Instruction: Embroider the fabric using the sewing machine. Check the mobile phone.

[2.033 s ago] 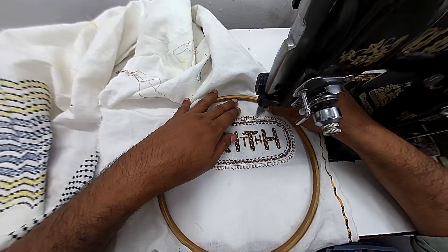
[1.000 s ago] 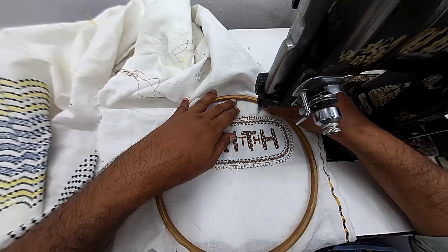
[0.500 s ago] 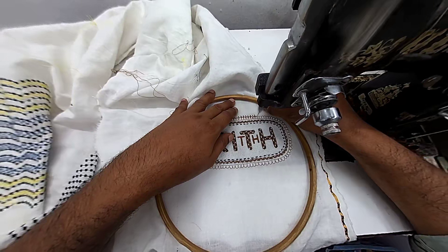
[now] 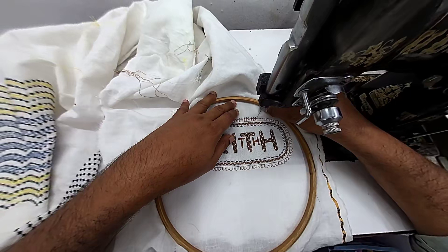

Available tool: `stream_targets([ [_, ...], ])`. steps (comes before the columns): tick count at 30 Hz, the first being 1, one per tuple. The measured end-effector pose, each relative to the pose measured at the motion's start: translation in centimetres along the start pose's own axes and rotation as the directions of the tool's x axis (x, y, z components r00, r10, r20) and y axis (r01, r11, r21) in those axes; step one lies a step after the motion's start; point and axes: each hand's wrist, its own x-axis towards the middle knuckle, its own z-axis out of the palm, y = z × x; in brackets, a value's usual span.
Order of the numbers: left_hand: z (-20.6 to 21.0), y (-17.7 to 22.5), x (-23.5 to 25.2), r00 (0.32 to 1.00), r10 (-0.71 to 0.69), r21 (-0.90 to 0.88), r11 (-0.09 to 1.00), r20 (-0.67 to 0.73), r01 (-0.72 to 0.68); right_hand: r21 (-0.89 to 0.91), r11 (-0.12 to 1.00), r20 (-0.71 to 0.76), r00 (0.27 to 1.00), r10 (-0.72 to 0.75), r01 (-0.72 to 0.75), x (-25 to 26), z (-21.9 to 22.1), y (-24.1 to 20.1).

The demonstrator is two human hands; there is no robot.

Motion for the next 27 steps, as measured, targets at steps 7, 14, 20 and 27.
stream_targets([
  [7,0.0,-0.1,0.1,1.000,0.004,-0.006,1.000,-0.007,-0.004,0.031,0.999,-0.011,1.000,0.014,-0.014,-0.2,0.0,-0.2],
  [14,0.1,-0.2,0.2,1.000,0.002,-0.008,1.000,-0.006,-0.002,0.002,1.000,-0.034,0.999,-0.007,0.007,0.0,0.4,0.2],
  [20,0.1,-0.2,0.2,1.000,-0.003,-0.006,1.000,-0.015,0.003,-0.019,1.000,-0.034,0.999,-0.026,0.025,0.1,0.5,0.3],
  [27,0.0,-0.3,0.1,1.000,-0.009,-0.004,1.000,-0.006,0.009,0.028,0.995,-0.093,0.992,-0.091,0.094,0.4,1.4,1.3],
])
